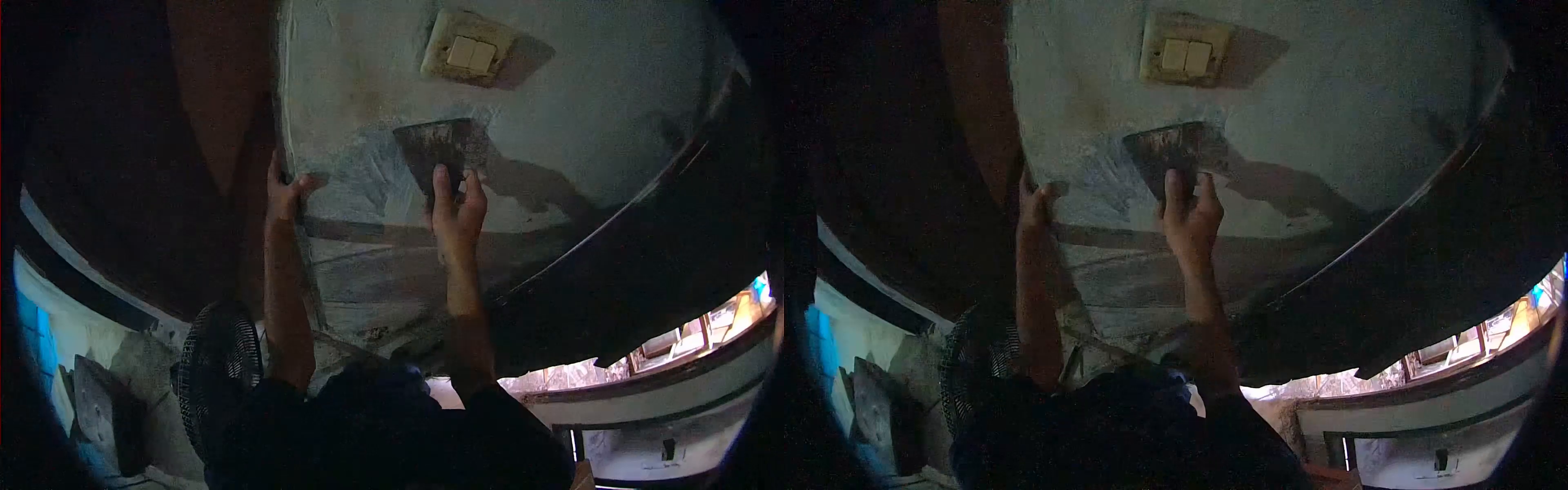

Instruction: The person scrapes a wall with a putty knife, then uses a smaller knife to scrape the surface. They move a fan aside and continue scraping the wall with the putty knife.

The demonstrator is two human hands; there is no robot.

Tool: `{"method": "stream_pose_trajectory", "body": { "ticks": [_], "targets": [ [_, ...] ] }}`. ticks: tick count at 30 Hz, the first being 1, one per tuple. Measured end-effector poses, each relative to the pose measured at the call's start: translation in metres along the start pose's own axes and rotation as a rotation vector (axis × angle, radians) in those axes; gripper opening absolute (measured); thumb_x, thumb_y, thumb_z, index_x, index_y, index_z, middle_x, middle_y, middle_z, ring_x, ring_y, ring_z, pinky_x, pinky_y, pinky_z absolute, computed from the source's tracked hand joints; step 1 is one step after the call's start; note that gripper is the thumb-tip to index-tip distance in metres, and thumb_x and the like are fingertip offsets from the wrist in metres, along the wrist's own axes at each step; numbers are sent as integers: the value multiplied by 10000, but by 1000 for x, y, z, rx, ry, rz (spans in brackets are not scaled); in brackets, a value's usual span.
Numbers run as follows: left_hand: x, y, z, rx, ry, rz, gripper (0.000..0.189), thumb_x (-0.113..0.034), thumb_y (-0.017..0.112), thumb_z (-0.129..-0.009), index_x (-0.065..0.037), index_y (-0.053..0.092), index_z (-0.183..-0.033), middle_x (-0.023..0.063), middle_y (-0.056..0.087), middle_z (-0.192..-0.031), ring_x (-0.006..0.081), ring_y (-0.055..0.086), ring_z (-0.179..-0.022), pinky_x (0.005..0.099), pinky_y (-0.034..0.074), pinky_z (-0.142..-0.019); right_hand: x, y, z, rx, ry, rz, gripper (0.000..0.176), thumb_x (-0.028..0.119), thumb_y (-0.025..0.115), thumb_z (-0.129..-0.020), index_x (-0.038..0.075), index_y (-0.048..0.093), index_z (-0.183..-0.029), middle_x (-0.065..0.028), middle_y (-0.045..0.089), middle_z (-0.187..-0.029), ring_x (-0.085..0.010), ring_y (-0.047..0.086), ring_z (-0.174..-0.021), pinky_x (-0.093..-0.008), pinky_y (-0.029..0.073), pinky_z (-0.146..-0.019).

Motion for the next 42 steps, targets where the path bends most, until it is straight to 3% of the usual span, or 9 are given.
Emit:
{"method": "stream_pose_trajectory", "body": {
  "ticks": [7, 10, 13, 16, 18, 22, 24, 40, 42],
  "targets": [
    [-3, 6, 0, 59, 32, 174, 1289, -526, 822, -396, -10, 192, -1396, 261, 308, -1358, 399, 338, -1242, 500, 326, -999, 1, -5, -2, -90, -60, 101, 359, 338, 579, -877, -11, 537, -952, -59, 574, -692, -90, 563, -523, -248, 455, -417],
    [11, -7, -6, 13, -16, -41, 1283, -520, 822, -391, -25, 201, -1399, 253, 298, -1370, 392, 325, -1254, 506, 312, -1012, 13, -4, -13, -70, -227, 311, 359, 333, 581, -876, -22, 552, -924, -64, 568, -666, -102, 573, -537, -255, 456, -416],
    [12, -6, -3, -4, -33, -23, 1254, -487, 824, -407, -45, 204, -1404, 240, 301, -1375, 390, 326, -1256, 507, 306, -1019, 5, -6, -12, -147, -139, 303, 426, 372, 597, -861, -50, 561, -811, -92, 562, -611, -162, 562, -564, -325, 452, -527],
    [23, -9, -16, 79, 17, 25, 1246, -473, 834, -413, -56, 208, -1406, 232, 298, -1381, 377, 331, -1255, 495, 313, -1016, 0, -12, -8, -245, -243, 335, 402, 359, 600, -860, -30, 553, -773, -82, 553, -611, -149, 518, -535, -311, 431, -521],
    [29, -9, -12, 53, -99, 16, 1263, -471, 842, -402, -41, 205, -1404, 242, 306, -1375, 374, 349, -1243, 484, 315, -1014, 24, -10, -20, -123, -254, 327, 398, 356, 590, -866, -27, 546, -769, -76, 543, -601, -136, 499, -523, -296, 411, -499],
    [-15, 10, 10, 76, 19, 131, 1226, -443, 828, -436, -24, 199, -1401, 252, 332, -1356, 375, 380, -1220, 475, 330, -1001, 11, -14, -8, -148, -279, 327, 375, 347, 589, -870, -11, 544, -766, -67, 539, -597, -123, 486, -516, -287, 396, -477],
    [-5, -5, 5, -28, 19, -23, 1193, -452, 805, -460, -8, 211, -1394, 257, 356, -1336, 384, 405, -1197, 479, 345, -986, 8, -15, -4, -197, -324, 422, 369, 343, 607, -859, -2, 531, -755, -46, 532, -533, -109, 550, -438, -263, 433, -384],
    [-4, -5, 13, -72, 3, -105, 1209, -488, 789, -437, -61, 209, -1408, 241, 325, -1364, 390, 349, -1244, 512, 322, -1004, 19, -36, -10, -219, -301, 423, 380, 364, 596, -863, -6, 553, -787, -43, 531, -562, -100, 545, -450, -265, 446, -385],
    [8, 0, 14, -32, -81, 37, 1234, -519, 802, -420, -65, 214, -1405, 238, 309, -1375, 386, 338, -1253, 517, 311, -1015, 33, -32, -25, -77, -144, 597, 419, 372, 577, -869, -47, 587, -872, -134, 631, -734, -195, 634, -687, -339, 495, -591]
  ]
}}
Point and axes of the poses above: each hand's wrist, its own z-axis away from the middle knuckle, its own y-axis out of the palm, x = y × z, the point moved 10 cm from there along -z, towards the middle knuckle
